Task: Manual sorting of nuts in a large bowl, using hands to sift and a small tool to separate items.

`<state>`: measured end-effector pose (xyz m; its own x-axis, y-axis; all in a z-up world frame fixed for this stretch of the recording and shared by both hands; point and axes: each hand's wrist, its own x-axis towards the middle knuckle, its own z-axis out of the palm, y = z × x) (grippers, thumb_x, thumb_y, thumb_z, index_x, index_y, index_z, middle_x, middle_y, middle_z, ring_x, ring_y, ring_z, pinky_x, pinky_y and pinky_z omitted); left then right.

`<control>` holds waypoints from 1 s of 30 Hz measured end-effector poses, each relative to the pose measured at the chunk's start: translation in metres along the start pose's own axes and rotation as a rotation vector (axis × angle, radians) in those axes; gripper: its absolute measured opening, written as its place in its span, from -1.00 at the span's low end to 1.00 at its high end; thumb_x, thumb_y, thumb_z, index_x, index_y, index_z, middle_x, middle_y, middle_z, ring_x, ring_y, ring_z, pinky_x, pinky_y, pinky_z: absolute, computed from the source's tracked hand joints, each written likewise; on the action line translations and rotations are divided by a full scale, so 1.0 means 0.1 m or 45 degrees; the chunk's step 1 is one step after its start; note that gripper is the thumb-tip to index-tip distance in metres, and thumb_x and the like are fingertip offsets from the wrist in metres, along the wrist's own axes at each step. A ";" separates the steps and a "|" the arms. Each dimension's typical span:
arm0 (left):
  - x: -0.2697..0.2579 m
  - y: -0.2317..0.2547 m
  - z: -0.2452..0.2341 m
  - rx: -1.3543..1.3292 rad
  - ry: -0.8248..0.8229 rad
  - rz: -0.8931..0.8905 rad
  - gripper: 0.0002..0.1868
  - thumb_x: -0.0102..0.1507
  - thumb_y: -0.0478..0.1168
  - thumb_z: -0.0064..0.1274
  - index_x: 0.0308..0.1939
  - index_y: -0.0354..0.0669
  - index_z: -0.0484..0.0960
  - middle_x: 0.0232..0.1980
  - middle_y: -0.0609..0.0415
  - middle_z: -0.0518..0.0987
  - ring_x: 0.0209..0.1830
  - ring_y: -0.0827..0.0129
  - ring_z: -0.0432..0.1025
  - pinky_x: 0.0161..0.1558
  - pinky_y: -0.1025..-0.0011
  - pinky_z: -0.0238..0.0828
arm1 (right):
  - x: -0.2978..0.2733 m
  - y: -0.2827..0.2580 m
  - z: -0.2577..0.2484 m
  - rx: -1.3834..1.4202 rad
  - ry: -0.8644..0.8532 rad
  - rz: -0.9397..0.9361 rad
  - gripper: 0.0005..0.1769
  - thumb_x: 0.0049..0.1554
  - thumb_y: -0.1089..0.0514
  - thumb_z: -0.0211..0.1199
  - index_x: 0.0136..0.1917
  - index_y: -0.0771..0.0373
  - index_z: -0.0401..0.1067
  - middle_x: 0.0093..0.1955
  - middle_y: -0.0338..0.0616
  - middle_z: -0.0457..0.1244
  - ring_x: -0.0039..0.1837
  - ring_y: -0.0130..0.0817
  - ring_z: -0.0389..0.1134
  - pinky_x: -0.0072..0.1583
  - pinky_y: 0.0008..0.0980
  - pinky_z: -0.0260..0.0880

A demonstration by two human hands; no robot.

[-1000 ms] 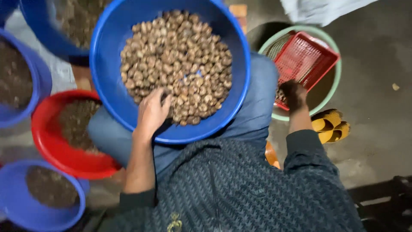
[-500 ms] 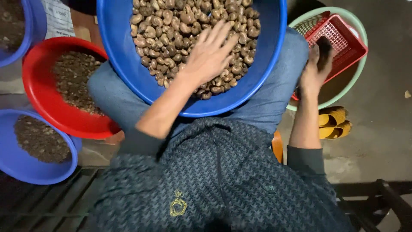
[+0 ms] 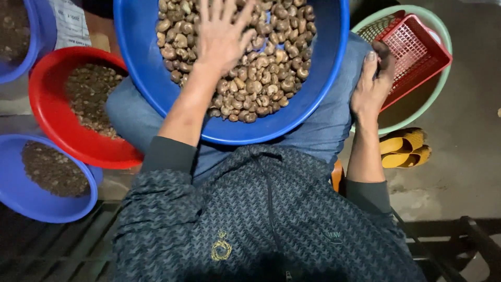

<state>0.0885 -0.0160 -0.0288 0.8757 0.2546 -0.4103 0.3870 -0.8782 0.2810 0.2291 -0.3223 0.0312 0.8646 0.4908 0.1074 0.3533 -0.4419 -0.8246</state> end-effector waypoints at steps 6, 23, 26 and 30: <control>-0.43 -0.23 -0.16 -0.048 0.493 -0.021 -0.39 0.50 -0.14 0.11 0.59 -0.03 0.25 0.55 -0.31 0.21 0.54 -0.27 -0.03 0.45 -0.31 -0.44 | -0.01 0.08 0.01 0.009 0.013 -0.039 -0.56 0.46 0.04 -0.07 0.32 0.50 0.29 0.24 0.26 0.24 0.27 0.04 0.29 0.30 -0.02 0.32; -1.10 -0.05 -0.15 -0.099 0.707 0.304 -0.89 0.29 -0.32 0.13 -0.12 -0.14 0.70 -0.22 0.06 0.43 -0.22 0.21 0.31 -0.03 0.27 0.28 | -0.01 0.01 0.00 -0.087 -0.013 0.057 -0.60 0.42 0.03 -0.13 0.30 0.37 0.28 0.23 0.25 0.24 0.26 0.08 0.30 0.26 0.11 0.36; -0.68 -0.12 0.21 -0.039 0.572 0.355 -0.85 0.31 -0.17 0.06 -0.05 -0.01 0.62 -0.24 0.09 0.46 -0.27 0.12 0.39 -0.25 0.17 0.25 | -0.09 0.07 -0.02 -0.054 0.059 0.158 -0.48 0.49 -0.06 -0.02 0.33 0.50 0.39 0.18 0.47 0.29 0.24 0.28 0.33 0.25 0.19 0.29; -0.29 -0.16 0.63 0.040 0.553 0.406 -0.94 0.27 -0.12 0.04 -0.26 0.08 0.61 -0.28 0.16 0.48 -0.32 0.17 0.39 -0.28 0.18 0.25 | -0.03 -0.10 -0.02 -0.007 0.147 0.167 -0.51 0.46 -0.03 0.01 0.29 0.51 0.38 0.15 0.51 0.30 0.24 0.36 0.33 0.26 0.21 0.30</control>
<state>0.0382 -0.0346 -0.0760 0.9897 0.1117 0.0891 0.0797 -0.9493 0.3042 0.2238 -0.3206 0.0401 0.9386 0.3392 0.0627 0.2364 -0.5004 -0.8329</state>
